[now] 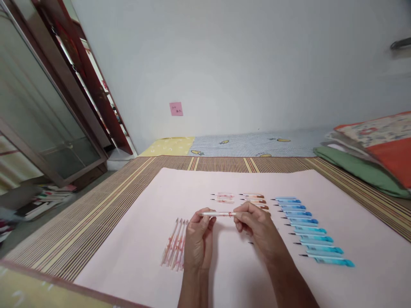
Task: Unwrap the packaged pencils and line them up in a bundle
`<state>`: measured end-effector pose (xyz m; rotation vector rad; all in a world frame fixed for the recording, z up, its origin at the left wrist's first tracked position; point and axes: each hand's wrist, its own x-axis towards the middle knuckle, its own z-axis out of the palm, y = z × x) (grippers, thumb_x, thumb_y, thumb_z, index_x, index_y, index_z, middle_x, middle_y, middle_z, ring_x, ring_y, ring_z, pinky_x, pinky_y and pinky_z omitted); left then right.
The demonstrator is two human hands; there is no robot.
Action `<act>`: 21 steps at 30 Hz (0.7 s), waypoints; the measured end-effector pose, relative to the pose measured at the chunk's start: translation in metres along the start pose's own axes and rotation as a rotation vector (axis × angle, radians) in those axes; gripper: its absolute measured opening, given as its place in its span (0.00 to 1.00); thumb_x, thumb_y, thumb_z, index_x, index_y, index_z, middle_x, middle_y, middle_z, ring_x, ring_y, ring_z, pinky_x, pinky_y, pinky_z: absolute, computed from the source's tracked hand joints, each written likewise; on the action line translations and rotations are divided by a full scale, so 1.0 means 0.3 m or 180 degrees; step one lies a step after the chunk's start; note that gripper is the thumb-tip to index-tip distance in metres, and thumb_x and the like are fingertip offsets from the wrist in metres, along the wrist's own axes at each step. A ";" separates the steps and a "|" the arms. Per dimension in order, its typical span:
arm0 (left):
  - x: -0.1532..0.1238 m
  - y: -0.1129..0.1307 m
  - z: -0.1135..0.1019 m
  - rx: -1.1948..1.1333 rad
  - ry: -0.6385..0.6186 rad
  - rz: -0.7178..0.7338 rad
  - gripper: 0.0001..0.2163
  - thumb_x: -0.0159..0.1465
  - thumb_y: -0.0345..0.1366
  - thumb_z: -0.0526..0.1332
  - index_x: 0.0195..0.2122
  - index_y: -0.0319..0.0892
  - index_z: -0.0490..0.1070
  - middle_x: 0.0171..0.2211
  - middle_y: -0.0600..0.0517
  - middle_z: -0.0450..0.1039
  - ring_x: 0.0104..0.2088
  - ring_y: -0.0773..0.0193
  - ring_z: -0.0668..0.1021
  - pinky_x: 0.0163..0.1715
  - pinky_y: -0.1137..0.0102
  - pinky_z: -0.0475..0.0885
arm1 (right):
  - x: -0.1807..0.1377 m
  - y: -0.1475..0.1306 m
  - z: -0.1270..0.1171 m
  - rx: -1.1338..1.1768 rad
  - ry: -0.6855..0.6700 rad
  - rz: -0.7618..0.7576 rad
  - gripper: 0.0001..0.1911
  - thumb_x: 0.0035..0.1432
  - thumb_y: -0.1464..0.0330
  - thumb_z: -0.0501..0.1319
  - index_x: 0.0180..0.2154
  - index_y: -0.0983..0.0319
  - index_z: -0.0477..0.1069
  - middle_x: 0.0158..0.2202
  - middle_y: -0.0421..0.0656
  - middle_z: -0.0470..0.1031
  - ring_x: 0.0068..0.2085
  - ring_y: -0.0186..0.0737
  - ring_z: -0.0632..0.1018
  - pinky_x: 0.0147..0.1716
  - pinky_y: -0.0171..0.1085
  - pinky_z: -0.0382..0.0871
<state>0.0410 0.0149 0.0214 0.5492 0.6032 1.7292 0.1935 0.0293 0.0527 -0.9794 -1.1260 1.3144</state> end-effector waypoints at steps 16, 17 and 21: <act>0.022 -0.024 -0.025 -0.0263 0.0703 -0.0255 0.11 0.50 0.34 0.75 0.32 0.36 0.78 0.32 0.49 0.75 0.33 0.67 0.76 0.35 0.72 0.73 | 0.000 0.093 0.032 -0.1137 -0.0864 0.0158 0.03 0.55 0.67 0.60 0.33 0.60 0.68 0.24 0.37 0.71 0.27 0.36 0.74 0.26 0.33 0.65; 0.020 -0.025 -0.025 -0.0227 0.0710 -0.0280 0.12 0.49 0.35 0.75 0.32 0.36 0.78 0.32 0.49 0.75 0.33 0.66 0.77 0.35 0.72 0.73 | -0.004 0.097 0.037 -0.1287 -0.0923 0.0118 0.04 0.57 0.67 0.59 0.32 0.60 0.69 0.24 0.37 0.70 0.27 0.35 0.74 0.27 0.33 0.65; 0.018 -0.037 -0.024 -0.0062 0.0743 -0.0366 0.15 0.46 0.37 0.77 0.30 0.36 0.77 0.30 0.49 0.75 0.31 0.66 0.76 0.33 0.73 0.72 | -0.017 0.106 0.045 -0.1876 -0.1026 0.0058 0.09 0.60 0.64 0.57 0.28 0.60 0.66 0.22 0.37 0.71 0.26 0.35 0.73 0.27 0.33 0.63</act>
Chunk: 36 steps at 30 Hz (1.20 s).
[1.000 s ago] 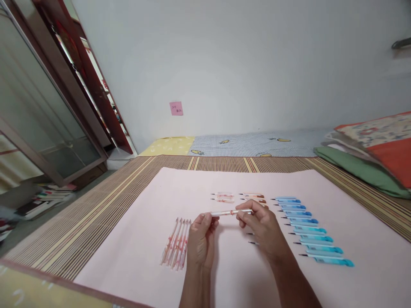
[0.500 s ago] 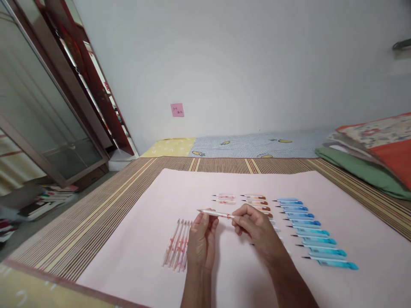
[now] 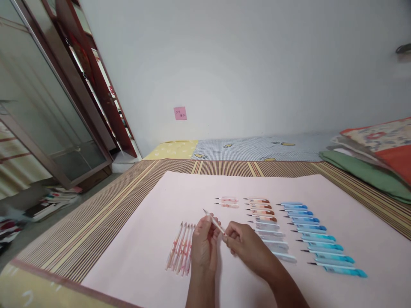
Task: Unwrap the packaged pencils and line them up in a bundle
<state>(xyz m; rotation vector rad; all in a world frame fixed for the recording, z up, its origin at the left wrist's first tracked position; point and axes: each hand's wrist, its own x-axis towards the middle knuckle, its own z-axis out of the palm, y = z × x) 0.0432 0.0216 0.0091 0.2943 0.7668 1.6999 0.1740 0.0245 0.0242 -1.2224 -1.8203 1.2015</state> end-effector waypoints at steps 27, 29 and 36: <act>0.004 0.182 -0.051 0.0685 0.0364 0.0206 0.14 0.60 0.39 0.67 0.44 0.39 0.78 0.47 0.41 0.77 0.36 0.63 0.79 0.34 0.70 0.74 | 0.022 0.042 0.071 0.0450 -0.0252 0.0441 0.08 0.51 0.65 0.64 0.27 0.61 0.67 0.19 0.34 0.65 0.20 0.31 0.67 0.20 0.30 0.56; 0.008 0.239 -0.078 0.0440 0.0761 0.0521 0.09 0.63 0.34 0.63 0.44 0.38 0.77 0.47 0.42 0.76 0.39 0.62 0.80 0.36 0.70 0.75 | 0.026 0.061 0.101 0.0353 -0.0208 0.0489 0.07 0.51 0.67 0.64 0.27 0.61 0.67 0.19 0.33 0.64 0.20 0.30 0.67 0.20 0.29 0.55; 0.018 0.278 -0.110 -0.0051 0.1104 0.0354 0.06 0.62 0.26 0.61 0.38 0.36 0.76 0.36 0.46 0.77 0.33 0.66 0.80 0.33 0.74 0.75 | 0.049 0.076 0.214 0.0509 -0.0117 0.0720 0.10 0.49 0.68 0.66 0.33 0.61 0.67 0.20 0.32 0.66 0.17 0.29 0.68 0.17 0.29 0.59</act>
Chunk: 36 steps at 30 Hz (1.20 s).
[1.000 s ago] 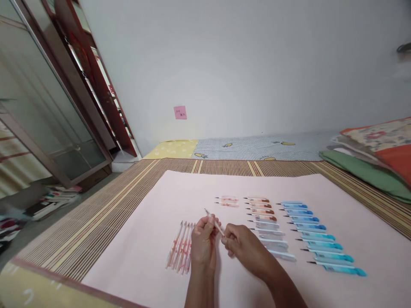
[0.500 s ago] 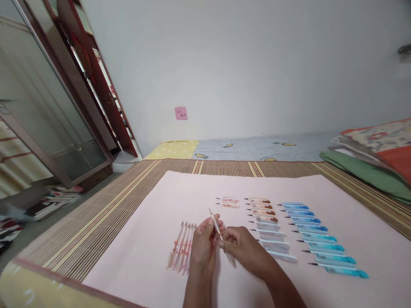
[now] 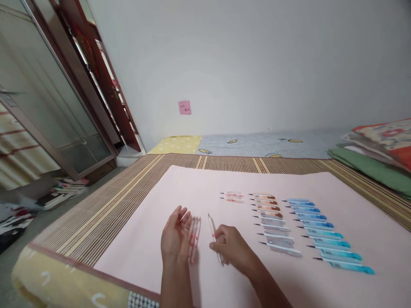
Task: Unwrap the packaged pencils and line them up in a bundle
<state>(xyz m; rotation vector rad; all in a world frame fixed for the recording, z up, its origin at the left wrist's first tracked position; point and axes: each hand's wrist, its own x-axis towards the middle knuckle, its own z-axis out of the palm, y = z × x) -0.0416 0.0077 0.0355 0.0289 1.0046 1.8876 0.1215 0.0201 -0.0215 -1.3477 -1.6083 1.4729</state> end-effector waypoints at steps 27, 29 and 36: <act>0.069 0.058 -0.071 -0.0593 0.0276 -0.0157 0.06 0.60 0.23 0.58 0.33 0.36 0.73 0.27 0.51 0.73 0.27 0.70 0.76 0.27 0.77 0.71 | -0.056 -0.031 0.107 -0.1360 -0.0356 -0.0831 0.19 0.45 0.81 0.55 0.38 0.59 0.72 0.37 0.40 0.73 0.36 0.35 0.74 0.35 0.32 0.61; 0.070 0.055 -0.073 -0.0584 0.0270 -0.0147 0.06 0.60 0.23 0.58 0.33 0.36 0.74 0.27 0.50 0.73 0.27 0.70 0.76 0.27 0.77 0.71 | -0.059 -0.036 0.110 -0.1416 -0.0407 -0.0948 0.17 0.45 0.81 0.55 0.35 0.60 0.71 0.37 0.40 0.73 0.37 0.35 0.73 0.36 0.32 0.60; 0.068 0.047 -0.074 -0.0584 0.0175 -0.0154 0.06 0.59 0.22 0.59 0.33 0.36 0.73 0.28 0.50 0.73 0.27 0.70 0.76 0.27 0.77 0.72 | -0.061 -0.034 0.121 -0.1731 -0.0361 -0.0739 0.08 0.46 0.72 0.66 0.29 0.60 0.66 0.33 0.38 0.74 0.35 0.36 0.72 0.31 0.33 0.55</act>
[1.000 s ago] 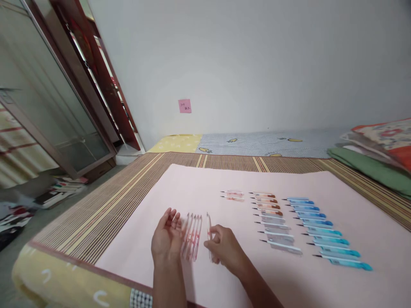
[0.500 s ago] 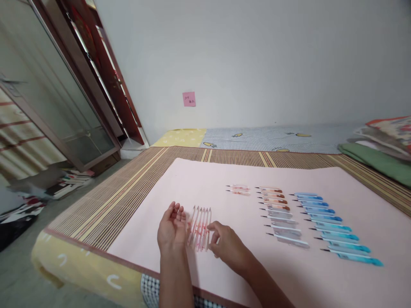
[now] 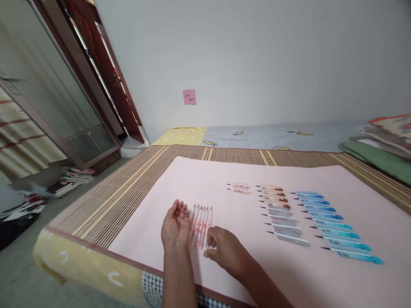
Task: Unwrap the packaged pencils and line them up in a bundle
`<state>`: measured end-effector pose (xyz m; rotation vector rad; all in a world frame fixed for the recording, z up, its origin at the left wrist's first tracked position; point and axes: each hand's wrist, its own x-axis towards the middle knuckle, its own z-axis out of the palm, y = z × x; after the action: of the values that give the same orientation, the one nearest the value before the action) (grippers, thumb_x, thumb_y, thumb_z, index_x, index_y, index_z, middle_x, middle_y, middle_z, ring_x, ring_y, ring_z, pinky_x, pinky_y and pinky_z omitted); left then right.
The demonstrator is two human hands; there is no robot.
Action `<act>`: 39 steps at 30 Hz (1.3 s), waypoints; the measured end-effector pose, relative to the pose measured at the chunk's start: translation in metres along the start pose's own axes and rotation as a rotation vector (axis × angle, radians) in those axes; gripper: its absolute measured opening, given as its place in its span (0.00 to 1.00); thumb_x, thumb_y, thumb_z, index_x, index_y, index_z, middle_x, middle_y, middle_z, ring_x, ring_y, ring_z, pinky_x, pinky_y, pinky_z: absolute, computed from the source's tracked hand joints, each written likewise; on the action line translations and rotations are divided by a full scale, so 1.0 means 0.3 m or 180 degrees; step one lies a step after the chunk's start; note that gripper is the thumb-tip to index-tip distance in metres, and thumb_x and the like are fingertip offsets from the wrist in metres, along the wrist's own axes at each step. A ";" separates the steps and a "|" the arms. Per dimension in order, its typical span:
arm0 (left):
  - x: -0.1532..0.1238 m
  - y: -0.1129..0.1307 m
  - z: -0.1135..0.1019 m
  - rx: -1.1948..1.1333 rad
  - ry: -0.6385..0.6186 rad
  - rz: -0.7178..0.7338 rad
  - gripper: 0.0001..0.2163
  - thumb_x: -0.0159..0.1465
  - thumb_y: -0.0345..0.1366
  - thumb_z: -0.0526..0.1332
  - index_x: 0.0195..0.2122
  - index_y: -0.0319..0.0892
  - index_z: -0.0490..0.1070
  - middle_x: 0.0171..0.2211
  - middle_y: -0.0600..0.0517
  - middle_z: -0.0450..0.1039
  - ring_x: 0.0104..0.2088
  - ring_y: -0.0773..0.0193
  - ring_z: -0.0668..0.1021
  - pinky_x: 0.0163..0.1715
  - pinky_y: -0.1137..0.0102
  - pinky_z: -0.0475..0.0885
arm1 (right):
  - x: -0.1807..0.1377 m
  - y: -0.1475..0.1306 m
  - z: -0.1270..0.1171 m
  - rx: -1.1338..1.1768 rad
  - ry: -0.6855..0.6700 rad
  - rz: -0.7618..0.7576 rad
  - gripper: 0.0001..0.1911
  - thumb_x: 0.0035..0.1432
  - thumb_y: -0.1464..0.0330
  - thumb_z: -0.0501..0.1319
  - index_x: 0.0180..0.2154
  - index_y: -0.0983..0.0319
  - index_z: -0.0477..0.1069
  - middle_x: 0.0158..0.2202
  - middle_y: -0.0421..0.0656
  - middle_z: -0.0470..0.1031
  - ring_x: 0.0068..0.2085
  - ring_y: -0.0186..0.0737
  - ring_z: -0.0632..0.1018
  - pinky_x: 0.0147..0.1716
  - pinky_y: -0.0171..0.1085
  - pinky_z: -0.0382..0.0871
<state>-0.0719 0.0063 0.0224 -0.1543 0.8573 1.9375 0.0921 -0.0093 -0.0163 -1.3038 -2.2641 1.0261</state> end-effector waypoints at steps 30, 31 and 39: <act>-0.001 -0.018 0.012 -0.0033 0.0086 -0.0186 0.06 0.62 0.22 0.57 0.36 0.34 0.72 0.28 0.50 0.73 0.26 0.69 0.77 0.25 0.77 0.73 | 0.004 0.000 0.018 -0.1209 0.0334 0.0465 0.07 0.57 0.70 0.54 0.33 0.61 0.71 0.32 0.47 0.79 0.32 0.43 0.77 0.27 0.38 0.48; -0.001 -0.018 0.013 -0.0036 0.0090 -0.0190 0.06 0.62 0.22 0.57 0.36 0.34 0.72 0.28 0.50 0.73 0.26 0.70 0.77 0.25 0.77 0.73 | 0.005 0.005 0.012 -0.1181 0.0343 0.0482 0.07 0.57 0.70 0.54 0.32 0.61 0.71 0.32 0.47 0.79 0.32 0.42 0.77 0.27 0.38 0.48; -0.007 -0.016 0.014 -0.0036 0.0088 -0.0244 0.06 0.62 0.22 0.56 0.36 0.35 0.73 0.27 0.50 0.72 0.26 0.70 0.77 0.25 0.77 0.73 | 0.029 0.018 -0.012 -0.0747 0.0520 0.0612 0.08 0.58 0.69 0.55 0.27 0.61 0.68 0.27 0.44 0.76 0.28 0.37 0.72 0.26 0.36 0.49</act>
<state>-0.0659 0.0088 0.0239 -0.2180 0.8469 1.8728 0.0930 0.0015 -0.0183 -1.6635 -2.2186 0.6958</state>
